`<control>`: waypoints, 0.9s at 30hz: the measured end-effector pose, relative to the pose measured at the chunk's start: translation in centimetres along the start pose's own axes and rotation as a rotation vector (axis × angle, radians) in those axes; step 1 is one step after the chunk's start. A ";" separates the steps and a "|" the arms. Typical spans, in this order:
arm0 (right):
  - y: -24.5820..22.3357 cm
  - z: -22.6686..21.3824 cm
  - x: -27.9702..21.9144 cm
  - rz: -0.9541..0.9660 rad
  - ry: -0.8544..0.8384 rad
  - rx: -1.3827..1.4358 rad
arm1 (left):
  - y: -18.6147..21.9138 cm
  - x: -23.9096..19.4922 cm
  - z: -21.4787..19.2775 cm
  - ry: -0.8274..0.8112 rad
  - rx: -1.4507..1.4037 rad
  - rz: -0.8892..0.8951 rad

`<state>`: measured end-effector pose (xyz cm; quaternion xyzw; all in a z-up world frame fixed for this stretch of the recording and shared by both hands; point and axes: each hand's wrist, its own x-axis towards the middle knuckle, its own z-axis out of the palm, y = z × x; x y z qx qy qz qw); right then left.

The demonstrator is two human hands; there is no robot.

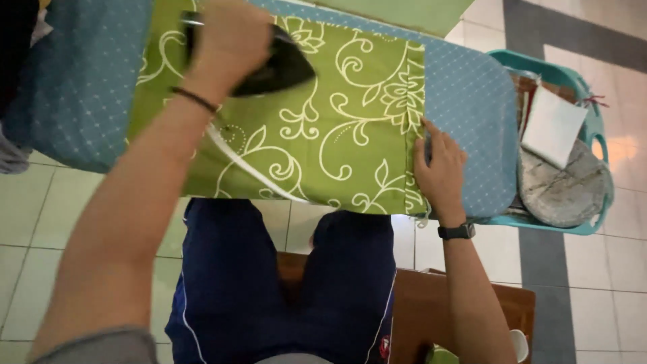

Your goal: The person irons a green patterned cloth on a blue ironing board. They use a black iron to smooth the fabric, adjusting the cloth with their left hand and moving the iron with their right hand across the surface.

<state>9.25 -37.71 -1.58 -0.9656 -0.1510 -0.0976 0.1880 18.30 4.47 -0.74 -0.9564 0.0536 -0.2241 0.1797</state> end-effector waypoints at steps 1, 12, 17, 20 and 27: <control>0.0 0.2 -0.3 0.002 -0.004 0.009 | -1.7 -1.6 0.0 -0.007 0.006 0.004; -0.5 0.3 0.1 -0.038 0.065 -0.008 | 3.9 2.5 0.6 -0.022 -0.116 -0.262; -0.4 -0.1 -0.5 -0.024 0.032 0.035 | 17.5 9.4 -0.6 0.138 -0.309 -0.148; -0.1 -0.2 -0.2 -0.035 0.008 0.031 | 18.6 10.4 -0.6 0.155 -0.318 -0.021; 0.4 0.0 -0.2 -0.029 -0.010 0.028 | 4.9 3.2 -0.1 0.039 -0.114 0.010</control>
